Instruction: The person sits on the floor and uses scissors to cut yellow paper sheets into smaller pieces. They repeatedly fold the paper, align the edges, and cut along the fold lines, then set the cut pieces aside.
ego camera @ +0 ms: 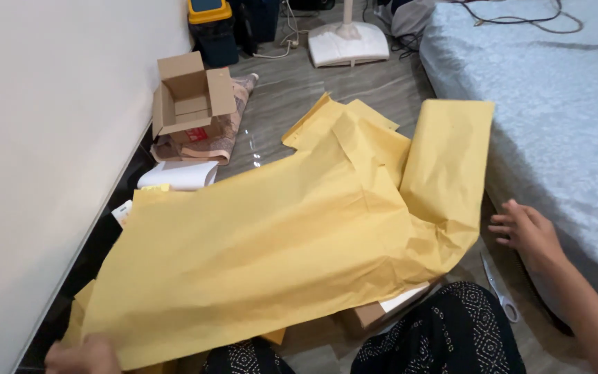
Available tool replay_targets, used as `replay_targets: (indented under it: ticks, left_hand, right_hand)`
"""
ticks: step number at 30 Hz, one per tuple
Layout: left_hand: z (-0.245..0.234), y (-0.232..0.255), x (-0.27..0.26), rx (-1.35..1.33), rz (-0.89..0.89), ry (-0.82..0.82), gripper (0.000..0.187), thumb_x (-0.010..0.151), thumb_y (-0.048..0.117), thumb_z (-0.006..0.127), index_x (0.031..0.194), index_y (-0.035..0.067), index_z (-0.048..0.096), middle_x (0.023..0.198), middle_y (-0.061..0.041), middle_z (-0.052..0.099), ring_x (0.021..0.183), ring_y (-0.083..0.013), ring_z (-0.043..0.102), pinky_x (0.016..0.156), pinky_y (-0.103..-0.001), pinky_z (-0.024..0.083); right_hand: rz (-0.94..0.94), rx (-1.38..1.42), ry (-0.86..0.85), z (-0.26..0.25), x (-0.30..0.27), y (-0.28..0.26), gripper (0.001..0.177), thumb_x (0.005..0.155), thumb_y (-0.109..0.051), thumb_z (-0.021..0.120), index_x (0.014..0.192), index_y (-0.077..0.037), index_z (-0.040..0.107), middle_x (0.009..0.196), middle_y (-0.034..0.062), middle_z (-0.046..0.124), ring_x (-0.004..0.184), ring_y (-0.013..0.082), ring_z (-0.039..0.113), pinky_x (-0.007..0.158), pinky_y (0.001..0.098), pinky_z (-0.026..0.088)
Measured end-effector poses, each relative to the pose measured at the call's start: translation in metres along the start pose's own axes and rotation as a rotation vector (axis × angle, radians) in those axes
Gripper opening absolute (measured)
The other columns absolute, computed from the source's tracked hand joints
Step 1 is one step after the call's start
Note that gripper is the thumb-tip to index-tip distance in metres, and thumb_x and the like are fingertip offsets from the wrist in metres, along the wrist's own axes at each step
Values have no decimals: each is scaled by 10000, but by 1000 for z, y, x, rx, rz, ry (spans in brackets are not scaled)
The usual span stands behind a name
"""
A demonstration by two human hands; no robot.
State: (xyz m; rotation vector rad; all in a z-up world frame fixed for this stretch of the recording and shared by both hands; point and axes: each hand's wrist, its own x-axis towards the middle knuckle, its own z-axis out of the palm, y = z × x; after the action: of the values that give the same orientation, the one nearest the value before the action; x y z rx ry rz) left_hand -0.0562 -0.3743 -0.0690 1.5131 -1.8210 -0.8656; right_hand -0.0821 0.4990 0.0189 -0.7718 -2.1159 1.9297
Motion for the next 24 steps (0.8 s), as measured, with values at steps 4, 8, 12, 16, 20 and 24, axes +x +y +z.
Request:
replay_targets:
  ticks: [4, 8, 12, 16, 20, 24]
  left_hand:
    - [14, 51, -84, -189, 623, 46, 530, 958, 265, 635, 1415, 32, 504, 1411, -171, 429, 1256, -296, 365, 998, -497, 270]
    - [22, 99, -250, -313, 1110, -485, 584, 940, 306, 639, 1445, 59, 482, 1532, -189, 362, 1417, -335, 290, 1124, -556, 199]
    - [2, 141, -389, 18, 1355, -903, 664, 968, 417, 565, 1516, 85, 392, 1650, -202, 217, 1544, -356, 156, 1204, -613, 85]
    - [-11, 167, -427, 262, 1282, -1084, 778, 1018, 590, 307, 1633, 130, 180, 1708, -148, 30, 1573, -299, -2, 1222, -597, -22]
    - [-8, 170, -433, 244, 1234, -1125, 781, 1019, 602, 267, 1637, 145, 128, 1713, -145, 17, 1580, -306, -13, 1222, -588, -40]
    - [-1, 159, -437, 285, 1174, -1272, 794, 1010, 610, 234, 1647, 168, 62, 1719, -106, -10, 1570, -293, -13, 1231, -564, -54]
  right_hand:
    - [203, 208, 21, 29, 52, -18, 717, 1084, -602, 500, 1531, -56, 372, 1381, 171, 548, 1207, 282, 568, 974, 475, 452]
    - [124, 215, 109, 53, 104, -31, 461, 1029, -403, 602, 1324, -63, 504, 1192, 105, 612, 1025, 208, 605, 843, 395, 486]
    - [-165, 49, 177, 68, 141, -49, 208, 975, -205, 704, 1118, -71, 636, 1002, 38, 676, 843, 134, 641, 713, 315, 519]
    - [-518, 29, 201, 42, 149, -88, 71, 1040, -110, 738, 1018, -54, 701, 930, 11, 679, 782, 90, 591, 659, 262, 486]
    - [-733, 255, 288, -21, 117, -118, 133, 1040, -66, 639, 1172, -66, 619, 1086, 27, 684, 935, 129, 643, 745, 287, 520]
    - [-741, 307, 430, -77, 75, -103, 177, 1039, -69, 649, 1212, -65, 609, 1120, 38, 681, 967, 156, 648, 765, 322, 524]
